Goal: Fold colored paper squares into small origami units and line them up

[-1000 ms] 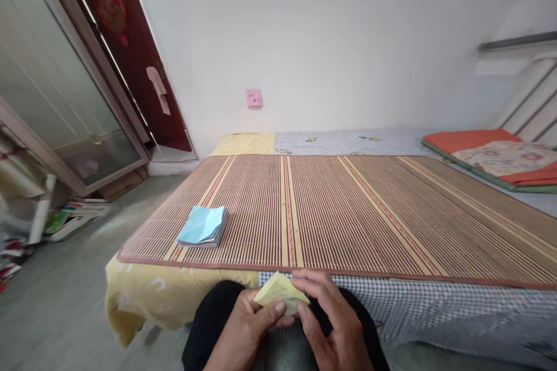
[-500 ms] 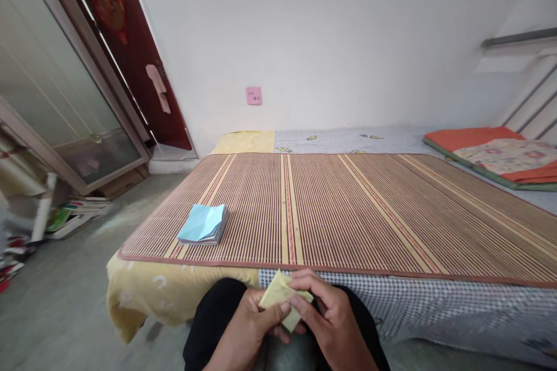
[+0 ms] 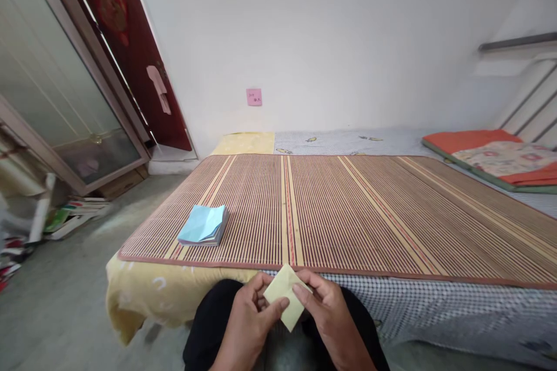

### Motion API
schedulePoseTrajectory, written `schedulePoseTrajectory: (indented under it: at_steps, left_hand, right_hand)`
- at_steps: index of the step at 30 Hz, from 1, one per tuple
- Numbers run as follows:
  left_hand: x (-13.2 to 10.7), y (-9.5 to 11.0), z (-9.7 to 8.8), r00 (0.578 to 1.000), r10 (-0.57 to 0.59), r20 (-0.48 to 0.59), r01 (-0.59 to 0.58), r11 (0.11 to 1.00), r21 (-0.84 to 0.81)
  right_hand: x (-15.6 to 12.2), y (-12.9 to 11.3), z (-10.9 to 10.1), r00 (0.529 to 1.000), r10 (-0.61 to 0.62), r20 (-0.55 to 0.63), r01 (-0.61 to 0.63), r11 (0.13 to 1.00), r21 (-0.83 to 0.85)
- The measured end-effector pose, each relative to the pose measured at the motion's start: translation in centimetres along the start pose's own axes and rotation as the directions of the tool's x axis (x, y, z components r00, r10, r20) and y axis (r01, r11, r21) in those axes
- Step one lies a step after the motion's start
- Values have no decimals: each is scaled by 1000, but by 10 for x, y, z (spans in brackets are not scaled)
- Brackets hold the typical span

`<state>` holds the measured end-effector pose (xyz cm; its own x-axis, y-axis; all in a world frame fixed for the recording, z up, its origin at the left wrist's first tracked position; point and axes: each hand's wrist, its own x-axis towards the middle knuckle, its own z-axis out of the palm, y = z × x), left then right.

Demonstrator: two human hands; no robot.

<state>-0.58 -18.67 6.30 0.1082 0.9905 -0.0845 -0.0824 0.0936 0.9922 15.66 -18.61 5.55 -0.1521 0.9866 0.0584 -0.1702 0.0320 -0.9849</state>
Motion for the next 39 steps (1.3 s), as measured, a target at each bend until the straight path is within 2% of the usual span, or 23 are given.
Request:
schedulePoseTrajectory:
  at_steps: [9, 12, 15, 22, 29, 36, 39]
  left_hand:
    - [6, 3, -2, 994, -56, 95, 58, 998, -22]
    - [7, 5, -1, 992, -50, 117, 57, 996, -63]
    - [9, 5, 1, 989, -74, 130, 94, 984, -153]
    - [8, 11, 4, 973, -189, 135, 225, 911, -344]
    - [3, 10, -3, 956, -234, 177, 293, 796, -530]
    - [8, 3, -1, 978, -151, 146, 196, 907, -374]
    - [11, -1, -4, 992, -100, 70, 116, 954, -276]
  right_hand:
    - [6, 1, 12, 999, -18, -31, 18, 1000, 20]
    - [6, 0, 12, 996, -89, -16, 89, 996, 11]
    - [4, -1, 10, 982, -190, -4, 189, 978, -94]
    - [3, 1, 5, 956, -293, 23, 287, 914, -285]
    - [2, 4, 3, 942, -332, 50, 327, 874, -360]
    - [1, 8, 3, 920, -377, 109, 391, 857, -335]
    - [-1, 4, 2, 902, -429, 40, 415, 840, -349]
